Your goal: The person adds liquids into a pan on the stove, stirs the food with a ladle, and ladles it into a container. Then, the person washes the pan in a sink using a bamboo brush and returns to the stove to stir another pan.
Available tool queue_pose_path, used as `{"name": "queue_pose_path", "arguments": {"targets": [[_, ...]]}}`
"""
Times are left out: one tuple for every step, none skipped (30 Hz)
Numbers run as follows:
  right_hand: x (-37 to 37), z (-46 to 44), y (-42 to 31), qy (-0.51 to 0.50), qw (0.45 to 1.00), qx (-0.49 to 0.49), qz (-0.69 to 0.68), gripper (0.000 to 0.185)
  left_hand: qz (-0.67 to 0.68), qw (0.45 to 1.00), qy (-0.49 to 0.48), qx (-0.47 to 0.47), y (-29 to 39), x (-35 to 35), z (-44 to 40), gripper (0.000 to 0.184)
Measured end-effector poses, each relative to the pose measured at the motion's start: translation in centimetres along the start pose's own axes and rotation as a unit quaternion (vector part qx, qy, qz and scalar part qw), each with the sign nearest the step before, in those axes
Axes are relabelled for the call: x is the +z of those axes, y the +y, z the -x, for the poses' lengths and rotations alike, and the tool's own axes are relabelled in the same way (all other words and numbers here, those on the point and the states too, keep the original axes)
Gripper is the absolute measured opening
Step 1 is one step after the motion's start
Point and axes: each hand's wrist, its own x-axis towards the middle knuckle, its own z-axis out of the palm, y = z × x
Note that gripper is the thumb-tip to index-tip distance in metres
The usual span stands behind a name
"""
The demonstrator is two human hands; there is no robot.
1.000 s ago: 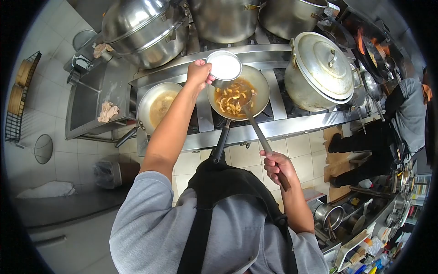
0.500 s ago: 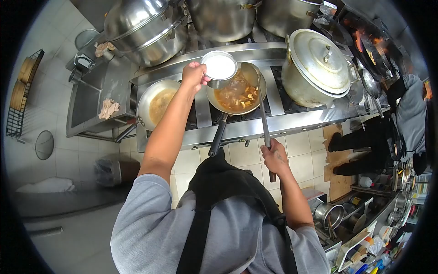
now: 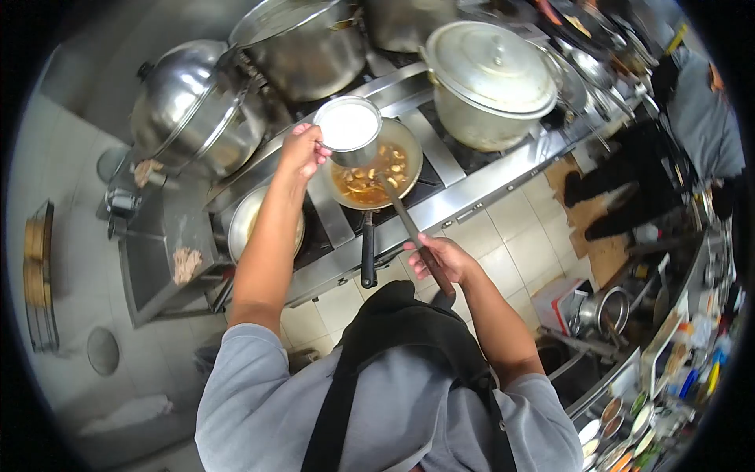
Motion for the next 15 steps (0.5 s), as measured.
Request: {"name": "queue_pose_path", "arguments": {"targets": [[-0.6,-0.6,0.6,-0.01,1.0,0.007,0.01,0.071,-0.011,1.0,-0.012,0.004,0.7,1.0,0.1,0.013],[-1.1,-1.1,1.3,-0.014,1.0,-0.004,-0.009,0.073,-0.016,0.999,-0.036,0.003,0.8,1.3,-0.5,0.012],[-1.3,-1.4,1.7,-0.018,0.999,-0.018,-0.027,0.076,-0.011,0.998,-0.06,0.007,0.9,1.8,-0.7,0.009],[-1.4,-1.7,2.0,-0.022,0.998,-0.035,-0.044,0.079,-0.006,0.996,-0.086,0.013,1.2,2.5,-1.0,0.008],[-1.6,-1.7,2.3,-0.007,0.998,-0.038,-0.053,0.087,-0.01,0.994,-0.111,0.009,1.3,2.9,-1.2,0.007],[-2.0,-1.6,2.8,0.009,0.997,-0.058,-0.055,0.092,-0.014,0.989,-0.145,0.006,1.3,3.5,-1.3,0.007],[-2.6,-2.1,3.8,0.046,0.993,-0.081,-0.067,0.096,0.015,0.981,-0.194,0.0,1.0,3.5,-1.9,0.015],[-2.0,-0.8,3.9,0.089,0.988,-0.097,-0.073,0.1,-0.021,0.992,-0.125,0.011,1.7,5.8,0.0,0.025],[-3.7,-1.2,5.2,0.131,0.985,-0.11,-0.036,0.102,-0.012,0.995,-0.1,0.008,1.5,7.1,0.3,0.026],[-2.8,1.0,5.0,0.137,0.981,-0.131,-0.044,0.105,-0.026,0.977,-0.21,0.003,0.7,5.8,-2.3,0.02],[-3.3,1.7,6.1,0.122,0.975,-0.168,-0.073,0.104,-0.057,0.963,-0.261,-0.026,0.2,4.7,-4.8,0.015],[-3.1,3.1,6.8,0.16,0.962,-0.195,-0.109,0.1,-0.058,0.973,-0.219,-0.038,0.0,6.0,-5.2,0.011],[-3.0,4.7,7.5,0.179,0.951,-0.213,-0.135,0.093,-0.096,0.961,-0.253,-0.061,0.6,7.0,-4.4,0.011],[-3.4,6.5,9.0,0.204,0.941,-0.234,-0.133,0.09,-0.1,0.968,-0.224,-0.051,0.6,9.2,-2.4,0.013],[-3.4,7.9,10.2,0.225,0.933,-0.25,-0.126,0.087,-0.099,0.962,-0.251,-0.038,0.4,10.5,-1.9,0.016]]}}
